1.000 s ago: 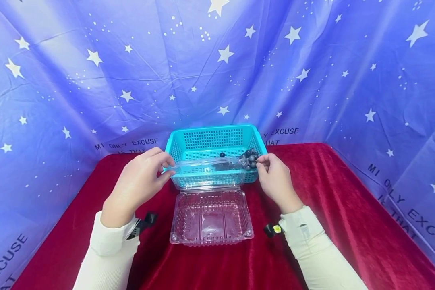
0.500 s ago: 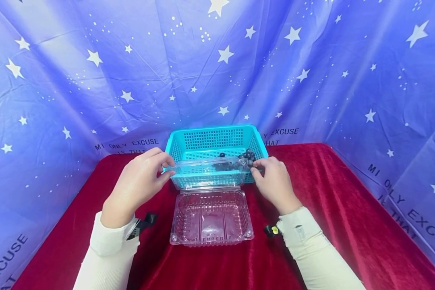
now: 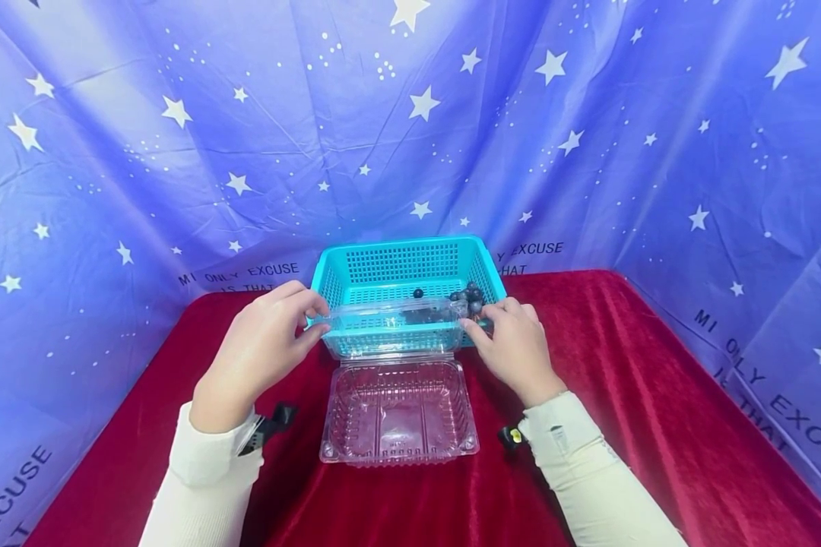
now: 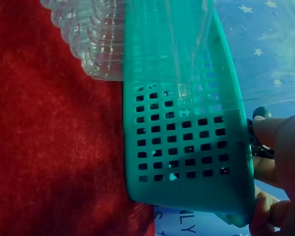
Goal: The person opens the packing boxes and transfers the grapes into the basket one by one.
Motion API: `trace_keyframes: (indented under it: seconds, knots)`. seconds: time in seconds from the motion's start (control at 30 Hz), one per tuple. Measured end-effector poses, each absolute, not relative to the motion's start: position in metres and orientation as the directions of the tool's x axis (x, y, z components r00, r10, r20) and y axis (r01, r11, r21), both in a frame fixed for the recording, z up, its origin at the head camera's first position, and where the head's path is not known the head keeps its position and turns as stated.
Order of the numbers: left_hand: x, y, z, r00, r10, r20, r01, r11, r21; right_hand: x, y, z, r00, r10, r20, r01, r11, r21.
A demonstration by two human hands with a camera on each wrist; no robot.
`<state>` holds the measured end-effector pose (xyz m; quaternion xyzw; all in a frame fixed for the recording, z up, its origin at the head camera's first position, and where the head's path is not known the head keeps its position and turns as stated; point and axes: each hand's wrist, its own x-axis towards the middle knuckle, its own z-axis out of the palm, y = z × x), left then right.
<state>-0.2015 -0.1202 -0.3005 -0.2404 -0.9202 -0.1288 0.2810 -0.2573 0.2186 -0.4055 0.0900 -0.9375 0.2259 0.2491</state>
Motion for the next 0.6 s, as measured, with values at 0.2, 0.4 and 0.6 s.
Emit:
trace_keyframes:
  seconds: [0.2,0.4,0.6]
  knots:
    - [-0.2018,-0.1205,-0.2996,-0.714,0.373,0.592,0.523,0.847,0.096,-0.2602,0.2181,-0.4069,-0.844,-0.076,0.532,-0.304,0.883,-0.357]
    - [-0.2016,-0.1205,-0.2993,-0.717,0.371,0.590,0.519,0.849,0.097,-0.2596,0.2172,-0.4057,-0.849,-0.071,0.524,-0.298,0.882,-0.365]
    - [-0.2016,-0.1202,-0.2997,-0.712,0.375,0.594,0.525,0.846,0.095,-0.2592,0.2171,-0.4041,-0.861,-0.074,0.503,-0.287,0.888,-0.360]
